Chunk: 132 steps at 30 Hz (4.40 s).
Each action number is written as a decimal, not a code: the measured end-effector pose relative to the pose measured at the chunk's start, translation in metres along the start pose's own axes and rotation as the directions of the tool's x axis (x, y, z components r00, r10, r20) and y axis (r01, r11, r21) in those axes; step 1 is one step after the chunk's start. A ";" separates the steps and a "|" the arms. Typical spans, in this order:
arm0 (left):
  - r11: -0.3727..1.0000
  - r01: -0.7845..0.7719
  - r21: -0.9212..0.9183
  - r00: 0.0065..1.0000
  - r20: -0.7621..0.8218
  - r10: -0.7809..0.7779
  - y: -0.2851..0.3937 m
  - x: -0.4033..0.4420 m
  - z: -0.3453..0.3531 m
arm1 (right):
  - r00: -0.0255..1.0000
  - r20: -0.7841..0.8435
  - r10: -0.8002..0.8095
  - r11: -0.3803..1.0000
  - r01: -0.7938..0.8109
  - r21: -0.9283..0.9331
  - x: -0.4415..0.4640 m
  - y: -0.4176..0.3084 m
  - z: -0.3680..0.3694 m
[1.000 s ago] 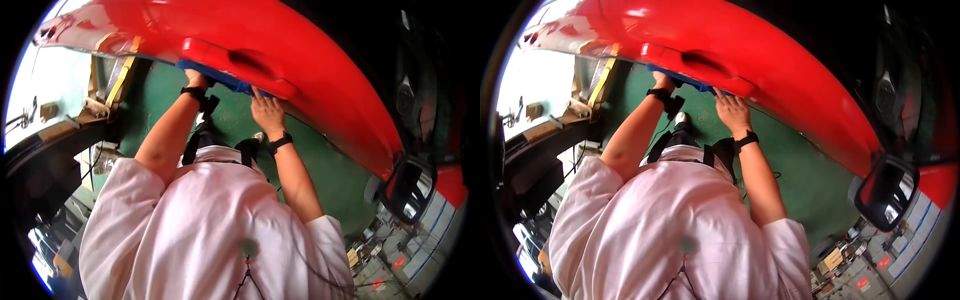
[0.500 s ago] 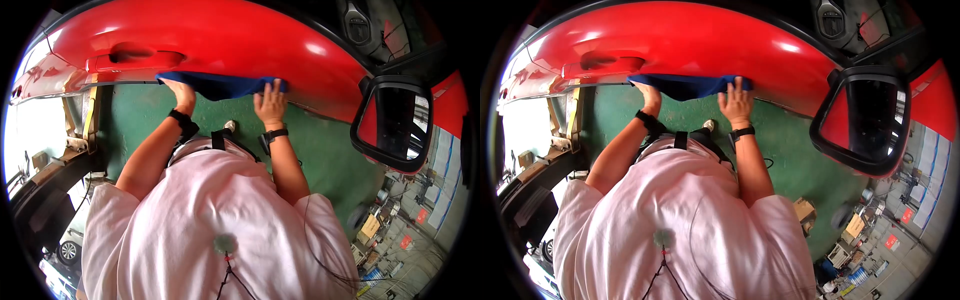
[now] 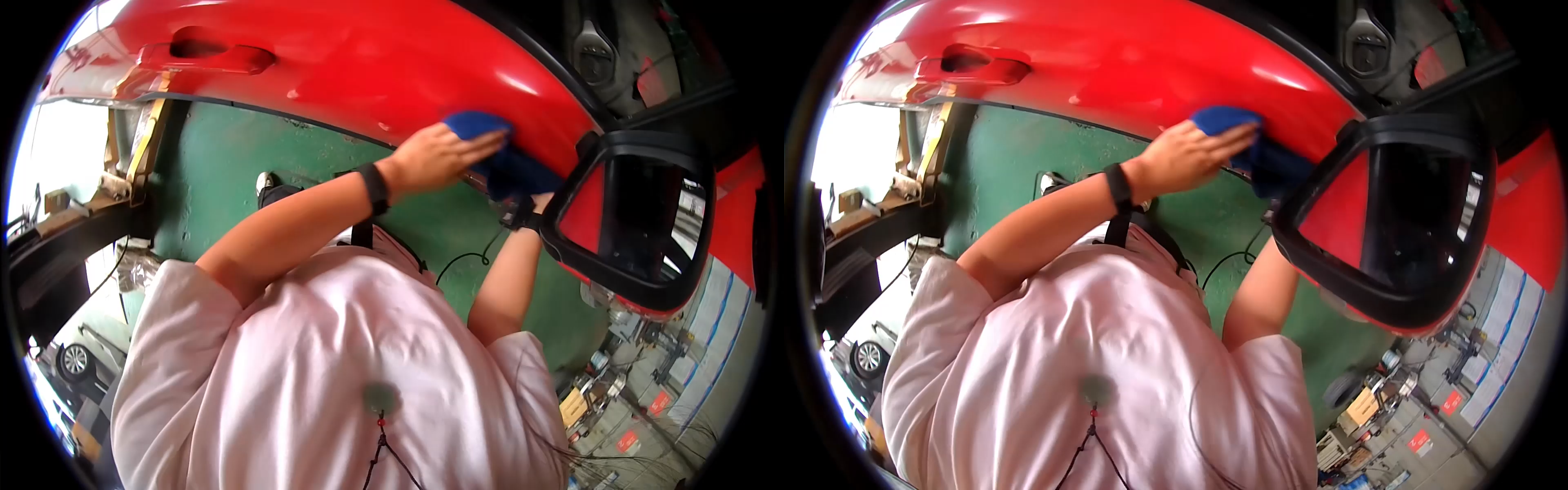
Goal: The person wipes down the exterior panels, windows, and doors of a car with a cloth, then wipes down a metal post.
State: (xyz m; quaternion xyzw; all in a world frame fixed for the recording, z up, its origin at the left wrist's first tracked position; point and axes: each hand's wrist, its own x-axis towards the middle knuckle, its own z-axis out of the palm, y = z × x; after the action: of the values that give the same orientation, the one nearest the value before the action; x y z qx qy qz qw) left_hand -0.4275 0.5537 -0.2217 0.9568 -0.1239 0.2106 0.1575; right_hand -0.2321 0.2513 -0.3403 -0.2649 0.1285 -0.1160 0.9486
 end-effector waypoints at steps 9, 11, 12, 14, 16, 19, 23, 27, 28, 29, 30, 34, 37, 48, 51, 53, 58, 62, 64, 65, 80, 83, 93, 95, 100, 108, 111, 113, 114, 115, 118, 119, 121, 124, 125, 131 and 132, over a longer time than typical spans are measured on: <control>0.945 -0.170 0.281 0.983 0.119 0.141 -0.043 -0.032 0.014 | 0.924 -0.083 0.374 0.924 -0.378 -0.048 -0.050 0.103 0.031; 0.928 -0.165 0.334 0.983 0.136 0.125 -0.060 -0.058 0.012 | 0.886 -0.068 0.458 0.888 -0.459 -0.008 -0.071 0.134 0.036; 0.919 -0.157 0.360 0.982 0.153 0.108 -0.069 -0.070 0.009 | 0.866 -0.061 0.497 0.867 -0.497 0.010 -0.083 0.146 0.039; 0.925 -0.120 0.361 0.984 0.166 0.063 -0.086 -0.097 -0.002 | 0.818 -0.043 0.574 0.819 -0.573 0.033 -0.108 0.175 0.043; 0.934 -0.058 0.353 0.987 0.162 0.000 -0.103 -0.122 -0.013 | 0.761 -0.014 0.649 0.761 -0.648 0.033 -0.134 0.198 0.050; 0.936 0.036 0.350 0.985 0.146 -0.093 -0.134 -0.164 -0.026 | 0.666 0.024 0.746 0.665 -0.746 0.019 -0.174 0.226 0.058; 0.926 0.253 0.281 0.953 0.090 -0.288 -0.160 -0.215 -0.042 | 0.547 0.079 0.833 0.550 -0.835 -0.016 -0.221 0.257 0.080; 0.835 0.522 0.173 0.847 0.014 -0.532 -0.192 -0.249 -0.043 | 0.420 0.138 0.897 0.430 -0.901 -0.052 -0.264 0.289 0.108; 0.784 0.598 0.164 0.798 -0.034 -0.601 -0.198 -0.256 -0.044 | 0.399 0.132 0.908 0.409 -0.911 -0.059 -0.275 0.296 0.117; 0.727 0.671 0.149 0.741 -0.081 -0.667 -0.204 -0.262 -0.044 | 0.390 0.111 0.914 0.398 -0.915 -0.060 -0.287 0.302 0.124; 0.627 0.779 0.004 0.625 -0.069 -0.777 -0.211 -0.261 -0.054 | 0.391 0.072 0.917 0.396 -0.916 -0.062 -0.299 0.307 0.131; 0.548 0.744 -0.384 0.438 -0.340 -0.832 -0.259 -0.266 -0.070 | 0.400 -0.004 0.916 0.398 -0.913 -0.085 -0.362 0.332 0.168; 0.519 0.731 -0.442 0.369 -0.384 -0.846 -0.306 -0.281 -0.074 | 0.305 0.114 0.946 0.318 -0.940 -0.125 -0.413 0.348 0.211; -0.517 -0.382 -0.766 0.004 0.558 -0.830 -0.359 -0.287 -0.063 | 0.358 -0.075 0.931 0.350 -0.932 -0.094 -0.434 0.415 0.147; -0.559 -0.344 -0.754 0.024 0.589 -0.808 -0.344 -0.283 -0.046 | 0.448 -0.106 0.888 0.433 -0.891 -0.136 -0.429 0.399 0.143; -0.571 -0.362 -0.737 0.081 0.586 -0.807 -0.341 -0.294 -0.016 | 0.530 -0.181 0.829 0.506 -0.847 -0.164 -0.419 0.398 0.131; -0.566 -0.291 -0.771 -0.070 0.607 -0.791 -0.307 -0.262 -0.036 | 0.813 -0.368 0.451 0.681 -0.580 -0.448 -0.403 0.393 0.114; -0.644 -0.394 -0.656 0.004 0.699 -0.715 -0.318 -0.278 -0.005 | 0.912 -0.390 0.127 0.511 -0.398 -0.762 -0.392 0.397 0.079; -0.685 -0.393 -0.613 -0.003 0.746 -0.666 -0.314 -0.284 0.009 | 0.958 -0.281 0.051 0.485 -0.269 -0.832 -0.403 0.392 0.099; -0.694 -0.400 -0.599 -0.008 0.759 -0.651 -0.318 -0.286 0.016 | 0.959 -0.280 0.036 0.528 -0.256 -0.810 -0.403 0.393 0.106; -0.938 0.015 -0.348 0.106 0.933 -0.344 -0.118 -0.138 0.118 | 0.983 -0.185 0.010 0.724 -0.135 -0.676 -0.196 0.188 0.093; -0.839 0.270 -0.472 0.173 0.881 -0.440 -0.114 -0.157 0.134 | 0.954 -0.296 -0.041 0.682 -0.190 -0.706 -0.166 0.186 0.075; -0.532 0.300 -0.792 0.162 0.592 -0.790 -0.195 -0.259 0.090 | 0.775 -0.426 0.467 0.785 -0.585 -0.204 -0.168 0.257 -0.009; -0.532 0.295 -0.794 0.081 0.576 -0.814 -0.216 -0.281 0.087 | 0.737 -0.426 0.525 0.750 -0.637 -0.179 -0.177 0.279 -0.023; -0.534 0.134 -0.835 -0.118 0.521 -0.845 -0.270 -0.321 0.053 | 0.607 -0.445 0.658 0.702 -0.709 0.071 -0.229 0.335 -0.012; -0.473 0.189 -0.860 -0.097 0.463 -0.881 -0.322 -0.396 -0.011 | 0.528 -0.437 0.729 0.624 -0.774 0.107 -0.315 0.416 0.031; -0.479 0.217 -0.851 -0.074 0.475 -0.877 -0.326 -0.438 -0.031 | 0.616 -0.314 0.722 0.631 -0.773 -0.063 -0.349 0.452 0.049; -0.545 0.238 -0.804 -0.053 0.550 -0.834 -0.326 -0.460 -0.055 | 0.664 -0.293 0.688 0.662 -0.739 -0.123 -0.357 0.484 0.029; -0.532 0.231 -0.815 -0.043 0.537 -0.842 -0.326 -0.469 -0.062 | 0.701 -0.290 0.652 0.694 -0.705 -0.143 -0.354 0.505 0.008; -0.532 0.224 -0.817 -0.037 0.538 -0.842 -0.324 -0.480 -0.067 | 0.733 -0.315 0.603 0.718 -0.671 -0.184 -0.361 0.518 -0.003; -0.578 0.174 -0.797 -0.039 0.581 -0.813 -0.327 -0.527 -0.076 | 0.755 -0.453 0.475 0.786 -0.595 -0.168 -0.390 0.560 -0.014; -0.597 0.163 -0.786 -0.057 0.596 -0.801 -0.332 -0.545 -0.080 | 0.840 -0.254 0.480 0.708 -0.541 -0.453 -0.402 0.572 -0.017; -0.595 0.170 -0.785 -0.086 0.590 -0.803 -0.348 -0.575 -0.097 | 0.794 0.181 0.580 0.502 -0.174 -0.847 -0.410 0.607 -0.060; -0.525 0.155 -0.837 -0.129 0.510 -0.851 -0.367 -0.603 -0.126 | 0.721 0.154 0.676 0.534 -0.335 -0.776 -0.444 0.647 -0.053; -0.491 0.148 -0.859 -0.142 0.473 -0.870 -0.373 -0.612 -0.138 | 0.714 0.040 0.699 0.569 -0.520 -0.637 -0.458 0.662 -0.047; -0.438 0.147 -0.887 -0.269 0.390 -0.880 -0.380 -0.664 -0.173 | 0.412 -0.315 0.855 0.472 -0.870 0.141 -0.547 0.734 0.020; -0.416 0.130 -0.900 -0.316 0.360 -0.878 -0.380 -0.667 -0.182 | 0.290 -0.246 0.925 0.335 -0.927 0.168 -0.555 0.734 0.025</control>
State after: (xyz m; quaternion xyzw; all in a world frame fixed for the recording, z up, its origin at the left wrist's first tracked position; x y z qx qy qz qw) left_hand -0.9653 1.0816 -0.4544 0.2721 0.5948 0.2942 0.6969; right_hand -0.6345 1.0341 -0.6084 -0.1246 0.3994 0.4142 0.8083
